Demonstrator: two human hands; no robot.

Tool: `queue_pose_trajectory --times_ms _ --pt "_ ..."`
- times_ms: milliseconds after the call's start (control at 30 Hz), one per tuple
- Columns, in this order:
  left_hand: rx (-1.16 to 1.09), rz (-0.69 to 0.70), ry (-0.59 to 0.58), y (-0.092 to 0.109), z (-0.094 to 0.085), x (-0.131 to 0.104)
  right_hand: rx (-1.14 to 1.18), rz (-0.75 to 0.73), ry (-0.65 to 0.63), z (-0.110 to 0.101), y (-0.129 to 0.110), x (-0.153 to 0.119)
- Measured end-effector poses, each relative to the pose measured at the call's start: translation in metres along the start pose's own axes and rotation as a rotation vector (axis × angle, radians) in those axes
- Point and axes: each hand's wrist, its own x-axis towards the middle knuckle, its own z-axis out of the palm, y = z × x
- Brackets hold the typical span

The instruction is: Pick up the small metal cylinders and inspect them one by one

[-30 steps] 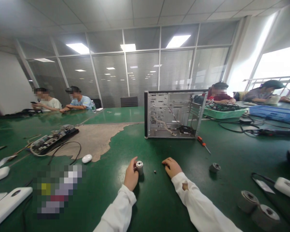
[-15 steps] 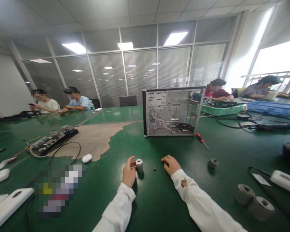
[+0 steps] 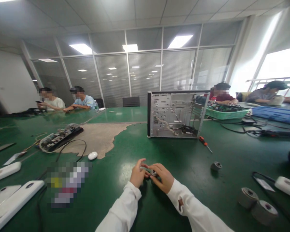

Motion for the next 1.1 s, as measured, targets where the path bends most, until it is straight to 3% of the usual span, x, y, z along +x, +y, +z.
queue_pose_trajectory --times_ms 167,300,533,633,767,900,1100 --pt "0.048 0.020 0.051 -0.001 0.000 -0.001 -0.066 0.012 0.012 -0.007 -0.005 -0.008" --pt "0.060 0.011 0.101 -0.003 -0.001 0.001 -0.178 0.061 -0.007 -0.026 0.000 -0.036" --pt "0.046 0.028 0.110 -0.002 -0.003 0.003 -0.650 0.218 0.066 -0.082 0.056 -0.109" --pt "0.040 0.035 0.116 -0.001 -0.003 0.004 -0.880 0.350 0.154 -0.107 0.071 -0.132" --pt "0.056 0.038 0.113 -0.001 -0.003 0.006 -1.065 0.462 0.302 -0.125 0.068 -0.143" --pt "0.070 0.058 0.103 -0.002 -0.004 0.007 -0.992 0.432 0.318 -0.114 0.049 -0.134" --pt "0.067 0.047 0.097 -0.003 -0.005 0.008 -0.573 0.286 -0.035 -0.046 0.019 -0.086"
